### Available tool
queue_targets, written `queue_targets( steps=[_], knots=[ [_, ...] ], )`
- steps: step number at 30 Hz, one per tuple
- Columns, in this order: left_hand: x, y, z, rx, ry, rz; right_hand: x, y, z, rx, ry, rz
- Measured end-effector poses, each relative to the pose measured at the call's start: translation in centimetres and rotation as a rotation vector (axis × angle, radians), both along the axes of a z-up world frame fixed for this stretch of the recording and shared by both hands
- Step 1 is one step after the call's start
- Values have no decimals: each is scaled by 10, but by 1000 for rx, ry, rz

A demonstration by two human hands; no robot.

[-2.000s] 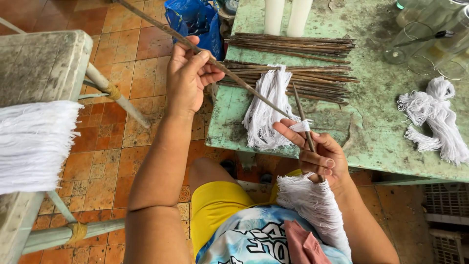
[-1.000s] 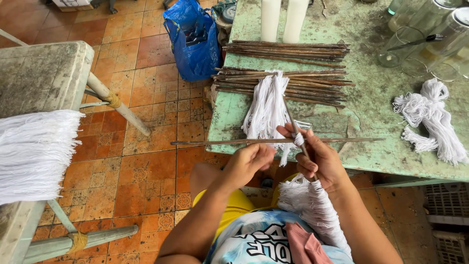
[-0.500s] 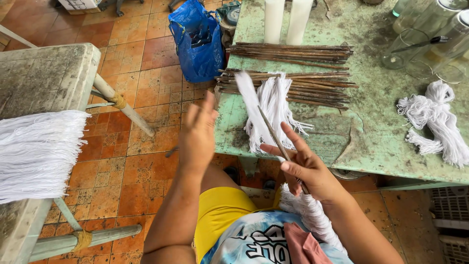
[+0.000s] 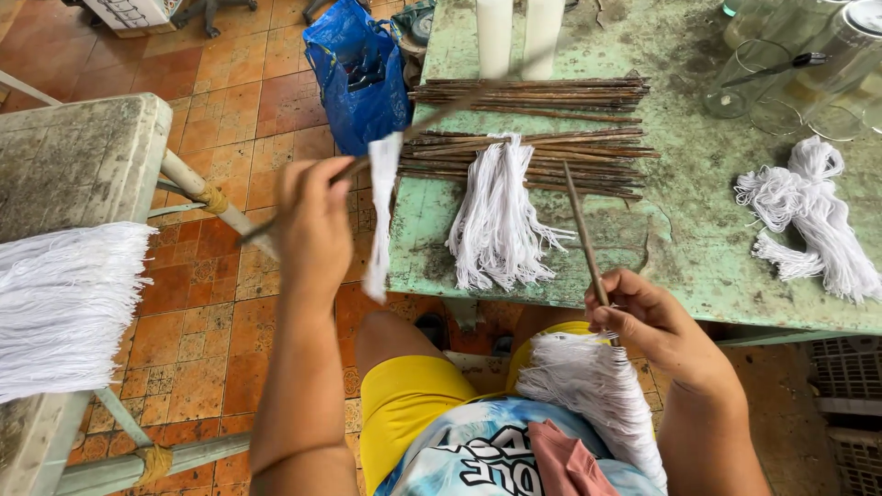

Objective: Preparing candle wicks by wrapping cotton thread around wooden sticks and cutting them to size.

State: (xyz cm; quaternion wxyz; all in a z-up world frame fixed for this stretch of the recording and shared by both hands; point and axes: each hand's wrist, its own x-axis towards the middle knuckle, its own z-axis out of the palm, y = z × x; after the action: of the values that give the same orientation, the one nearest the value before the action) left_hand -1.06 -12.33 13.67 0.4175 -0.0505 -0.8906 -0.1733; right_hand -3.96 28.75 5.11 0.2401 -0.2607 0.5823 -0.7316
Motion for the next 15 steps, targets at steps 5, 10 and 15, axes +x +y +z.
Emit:
queue_targets(
  steps=[5, 10, 15],
  knots=[
    [-141, 22, -114, 61, -353, -17, -4, -1, -12, 83, 98, -89],
    [-260, 42, -228, -160, -99, -76, -13, 3, -8, 96, 188, -215],
    [-319, 57, -278, -270, 31, -2, -27, 17, -19, 180, 320, -311]
  ],
)
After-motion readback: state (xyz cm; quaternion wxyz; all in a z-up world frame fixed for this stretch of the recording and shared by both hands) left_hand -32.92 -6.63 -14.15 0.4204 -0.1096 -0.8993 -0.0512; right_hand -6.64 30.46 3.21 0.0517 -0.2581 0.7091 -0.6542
